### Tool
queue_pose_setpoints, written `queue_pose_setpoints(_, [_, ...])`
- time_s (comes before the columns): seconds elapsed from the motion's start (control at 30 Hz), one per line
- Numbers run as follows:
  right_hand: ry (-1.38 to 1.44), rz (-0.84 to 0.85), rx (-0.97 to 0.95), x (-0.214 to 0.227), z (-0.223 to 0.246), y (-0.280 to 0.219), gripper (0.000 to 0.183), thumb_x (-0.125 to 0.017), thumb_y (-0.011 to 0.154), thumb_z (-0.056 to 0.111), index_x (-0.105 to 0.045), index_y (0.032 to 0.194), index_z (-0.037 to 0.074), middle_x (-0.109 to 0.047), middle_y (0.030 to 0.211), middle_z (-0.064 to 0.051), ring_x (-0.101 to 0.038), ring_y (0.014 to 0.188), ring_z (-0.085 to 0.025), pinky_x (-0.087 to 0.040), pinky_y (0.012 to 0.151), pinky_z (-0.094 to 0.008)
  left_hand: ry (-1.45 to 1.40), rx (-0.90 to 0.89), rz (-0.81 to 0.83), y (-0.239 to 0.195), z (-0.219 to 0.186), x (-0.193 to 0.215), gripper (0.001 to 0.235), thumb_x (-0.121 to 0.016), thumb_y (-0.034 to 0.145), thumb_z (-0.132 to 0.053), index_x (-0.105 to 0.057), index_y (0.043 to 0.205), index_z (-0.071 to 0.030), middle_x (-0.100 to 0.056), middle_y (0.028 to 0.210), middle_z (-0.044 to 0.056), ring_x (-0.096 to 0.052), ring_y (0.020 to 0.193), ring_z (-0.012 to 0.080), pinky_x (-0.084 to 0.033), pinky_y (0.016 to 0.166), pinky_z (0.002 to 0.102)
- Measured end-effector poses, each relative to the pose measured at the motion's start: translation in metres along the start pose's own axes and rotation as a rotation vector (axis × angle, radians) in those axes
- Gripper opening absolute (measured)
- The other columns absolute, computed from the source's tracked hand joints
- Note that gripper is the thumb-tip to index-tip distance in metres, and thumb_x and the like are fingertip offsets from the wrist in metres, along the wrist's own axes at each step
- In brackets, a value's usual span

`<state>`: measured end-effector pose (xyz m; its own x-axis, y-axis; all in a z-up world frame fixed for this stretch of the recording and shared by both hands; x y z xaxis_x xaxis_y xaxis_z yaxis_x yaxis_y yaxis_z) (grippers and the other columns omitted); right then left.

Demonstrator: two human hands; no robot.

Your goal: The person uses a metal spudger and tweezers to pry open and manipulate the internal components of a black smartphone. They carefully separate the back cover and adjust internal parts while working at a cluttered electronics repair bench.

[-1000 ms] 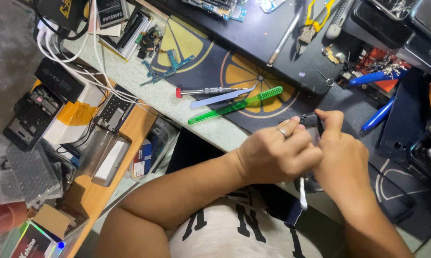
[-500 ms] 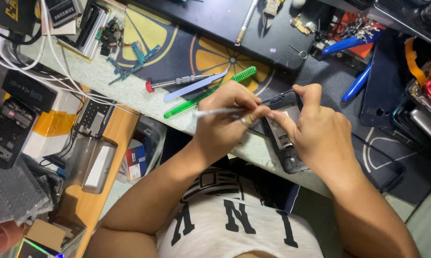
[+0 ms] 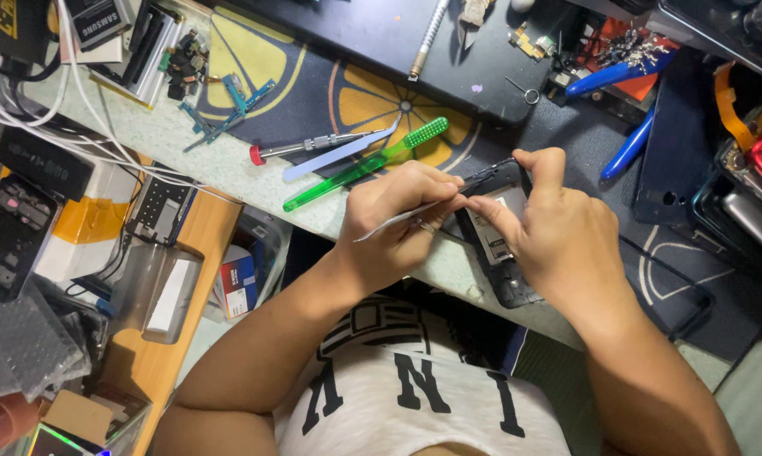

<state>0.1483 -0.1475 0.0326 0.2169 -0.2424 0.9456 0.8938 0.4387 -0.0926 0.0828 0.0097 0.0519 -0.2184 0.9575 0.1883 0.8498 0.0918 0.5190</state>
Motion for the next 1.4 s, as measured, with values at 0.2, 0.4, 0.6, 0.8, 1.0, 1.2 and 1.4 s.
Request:
queue_pose_setpoints(0.2, [-0.025, -0.042, 0.049, 0.004, 0.006, 0.0, 0.066, -0.073, 0.093, 0.051, -0.054, 0.126, -0.002, -0.068, 0.068, -0.021, -0.069, 0.065, -0.041, -0.051, 0.055, -0.05, -0.017, 0.053, -0.028, 0.001, 0.004, 0.002, 0.016, -0.078, 0.097, 0.0, -0.063, 0.104, 0.001, -0.073, 0.103, 0.015, -0.077, 0.095, 0.024, -0.061, 0.077, 0.028])
queue_pose_setpoints(0.4, [-0.009, 0.004, 0.02, 0.001, 0.003, 0.0, 0.067, -0.073, 0.092, 0.052, -0.054, 0.127, -0.001, -0.067, 0.063, -0.017, -0.069, 0.063, -0.039, -0.051, 0.055, -0.049, -0.021, 0.125, 0.034, 0.014, 0.013, 0.004, 0.011, -0.078, 0.093, -0.001, -0.067, 0.095, 0.001, -0.073, 0.09, 0.011, -0.075, 0.078, 0.0192, -0.058, 0.071, 0.029])
queue_pose_setpoints(0.6, [-0.005, 0.044, -0.002, -0.002, 0.0, 0.0, 0.063, -0.074, 0.09, 0.05, -0.053, 0.128, 0.003, -0.066, 0.063, -0.016, -0.068, 0.064, -0.04, -0.05, 0.056, -0.05, -0.014, 0.129, 0.139, 0.026, 0.018, -0.005, 0.02, -0.078, 0.09, 0.001, -0.059, 0.085, -0.001, -0.068, 0.08, 0.009, -0.075, 0.074, 0.0163, -0.059, 0.066, 0.027])
queue_pose_setpoints(0.8, [-0.117, 0.063, 0.022, -0.003, 0.005, 0.003, 0.056, -0.071, 0.093, 0.041, -0.052, 0.131, 0.004, -0.066, 0.065, -0.018, -0.068, 0.067, -0.042, -0.051, 0.059, -0.052, 0.327, -0.357, 0.272, 0.01, -0.036, -0.022, 0.009, -0.07, 0.086, -0.005, -0.066, 0.093, -0.002, -0.064, 0.085, 0.013, -0.068, 0.077, 0.0293, -0.054, 0.064, 0.04])
queue_pose_setpoints(1.0, [-0.073, 0.066, -0.028, -0.012, -0.005, 0.001, 0.056, -0.07, 0.094, 0.041, -0.05, 0.131, 0.003, -0.068, 0.067, -0.02, -0.068, 0.067, -0.043, -0.051, 0.061, -0.053, 0.665, -0.709, 0.206, -0.016, -0.058, -0.042, 0.015, -0.065, 0.085, -0.014, -0.057, 0.085, -0.002, -0.064, 0.091, 0.02, -0.072, 0.089, 0.0361, -0.061, 0.083, 0.04])
queue_pose_setpoints(1.2, [-0.075, 0.044, 0.041, -0.01, -0.003, -0.002, 0.056, -0.067, 0.097, 0.034, -0.046, 0.135, -0.001, -0.067, 0.074, -0.026, -0.068, 0.073, -0.047, -0.051, 0.065, -0.055, 0.717, -0.69, 0.14, -0.015, -0.063, -0.05, 0.018, -0.065, 0.087, -0.017, -0.054, 0.081, -0.004, -0.065, 0.088, 0.022, -0.071, 0.083, 0.0361, -0.062, 0.079, 0.045])
queue_pose_setpoints(1.4, [-0.108, 0.097, -0.019, -0.015, -0.008, -0.001, 0.06, -0.069, 0.096, 0.033, -0.044, 0.137, -0.002, -0.067, 0.072, -0.027, -0.067, 0.072, -0.048, -0.051, 0.065, -0.056, 0.658, -0.901, 0.262, -0.018, -0.056, -0.049, 0.018, -0.064, 0.085, -0.025, -0.059, 0.084, -0.007, -0.062, 0.082, 0.016, -0.069, 0.07, 0.0306, -0.058, 0.063, 0.038])
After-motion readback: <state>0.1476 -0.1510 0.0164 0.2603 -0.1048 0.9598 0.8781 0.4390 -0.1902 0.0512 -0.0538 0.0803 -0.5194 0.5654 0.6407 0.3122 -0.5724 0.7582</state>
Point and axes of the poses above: each hand's wrist, its own y-axis towards the middle knuckle, its own x-axis out of the back of the hand, z = x × y, the point moved 10 cm from there along y, towards the middle knuckle
